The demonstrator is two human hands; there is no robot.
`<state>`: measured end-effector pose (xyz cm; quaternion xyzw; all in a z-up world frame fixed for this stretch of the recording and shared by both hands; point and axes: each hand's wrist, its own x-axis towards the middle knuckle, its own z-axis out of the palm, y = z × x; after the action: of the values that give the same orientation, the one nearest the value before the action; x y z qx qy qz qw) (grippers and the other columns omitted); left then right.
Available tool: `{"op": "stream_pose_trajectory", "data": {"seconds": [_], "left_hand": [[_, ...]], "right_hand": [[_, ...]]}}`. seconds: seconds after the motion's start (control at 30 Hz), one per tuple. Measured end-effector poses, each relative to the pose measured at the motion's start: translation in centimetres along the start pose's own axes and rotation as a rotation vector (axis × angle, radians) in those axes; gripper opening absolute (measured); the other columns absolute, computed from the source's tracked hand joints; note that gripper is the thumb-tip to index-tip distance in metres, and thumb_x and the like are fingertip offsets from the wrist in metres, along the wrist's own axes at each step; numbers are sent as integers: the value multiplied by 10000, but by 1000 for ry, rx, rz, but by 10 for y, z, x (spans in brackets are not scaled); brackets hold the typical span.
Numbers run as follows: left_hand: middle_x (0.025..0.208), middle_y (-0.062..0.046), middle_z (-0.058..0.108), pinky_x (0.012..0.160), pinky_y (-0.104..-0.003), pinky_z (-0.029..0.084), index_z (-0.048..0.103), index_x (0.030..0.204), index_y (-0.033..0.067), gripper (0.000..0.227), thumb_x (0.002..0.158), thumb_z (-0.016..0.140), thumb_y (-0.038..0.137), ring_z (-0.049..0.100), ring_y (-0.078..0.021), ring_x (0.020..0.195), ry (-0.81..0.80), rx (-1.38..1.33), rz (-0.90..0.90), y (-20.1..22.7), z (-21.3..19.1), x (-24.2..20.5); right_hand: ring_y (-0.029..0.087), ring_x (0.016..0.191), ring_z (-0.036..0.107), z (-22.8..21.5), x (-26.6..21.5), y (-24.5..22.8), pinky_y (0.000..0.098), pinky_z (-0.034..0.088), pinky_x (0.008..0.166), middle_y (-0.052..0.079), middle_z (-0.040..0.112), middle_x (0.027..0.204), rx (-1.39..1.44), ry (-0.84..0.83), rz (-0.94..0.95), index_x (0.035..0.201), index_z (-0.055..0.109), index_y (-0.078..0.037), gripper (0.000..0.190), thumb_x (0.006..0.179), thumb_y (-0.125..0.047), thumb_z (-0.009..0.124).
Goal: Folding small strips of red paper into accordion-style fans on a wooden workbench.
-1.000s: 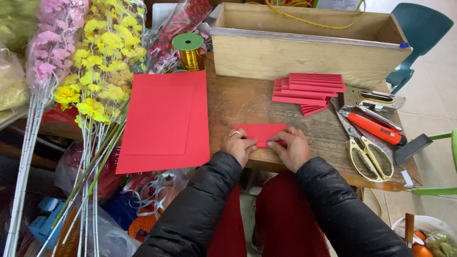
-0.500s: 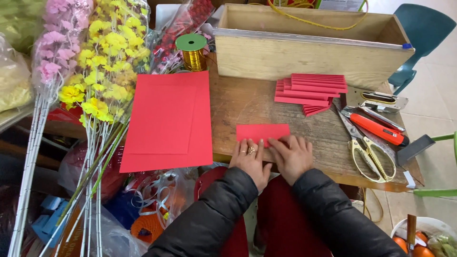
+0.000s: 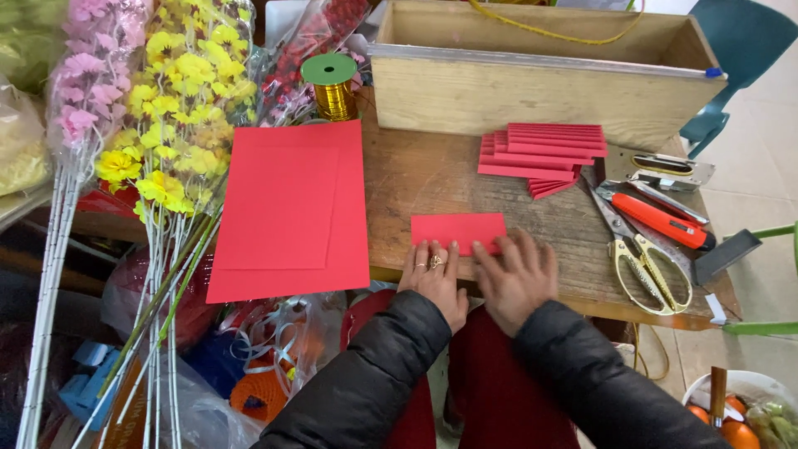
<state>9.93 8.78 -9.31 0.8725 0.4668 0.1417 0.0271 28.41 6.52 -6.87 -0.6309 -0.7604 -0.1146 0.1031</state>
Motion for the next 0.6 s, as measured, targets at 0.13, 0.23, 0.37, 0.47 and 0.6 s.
{"op": "stream_pose_trajectory", "data": {"seconds": [0.13,0.23,0.37,0.47,0.6], "left_hand": [[1407,-295,474,1207,-656,205,356,1583,-54,895,845,558,410,353,-538,1408,-1,17,-4,0,6,1],[1387,-317,471,1194,-682,219,349,1576,-72,913,826,617,373,355,-555,1398,38,59,3,14,-3,2],[1395,-354,448,1212,-678,175,305,1561,-117,1093,685,744,368,327,-581,1396,35,50,-28,52,11,27],[1515,-343,343,1259,-671,84,233,1579,-113,1385,494,877,456,221,-577,1470,-97,33,-12,51,33,33],[1617,-305,286,1273,-660,99,153,1612,-124,1444,491,925,356,236,-590,1497,-192,-19,17,4,15,8]], "right_hand": [[317,1509,352,8,-13,32,595,321,1165,6,483,1443,-52,-12,67,1508,555,-411,466,1059,-504,473],[294,1488,379,14,-16,39,583,314,1177,-21,468,1455,-4,-13,97,1533,532,-425,468,1083,-515,436],[308,1486,382,20,-18,35,582,258,1187,-4,476,1463,-9,32,103,1542,533,-417,462,1095,-475,435],[336,1497,385,23,-20,37,604,257,1193,12,473,1488,-12,21,96,1571,502,-414,486,1093,-460,431],[344,1534,338,12,-17,41,625,256,1208,-11,430,1517,19,-109,112,1618,413,-433,518,1108,-507,358]]}}
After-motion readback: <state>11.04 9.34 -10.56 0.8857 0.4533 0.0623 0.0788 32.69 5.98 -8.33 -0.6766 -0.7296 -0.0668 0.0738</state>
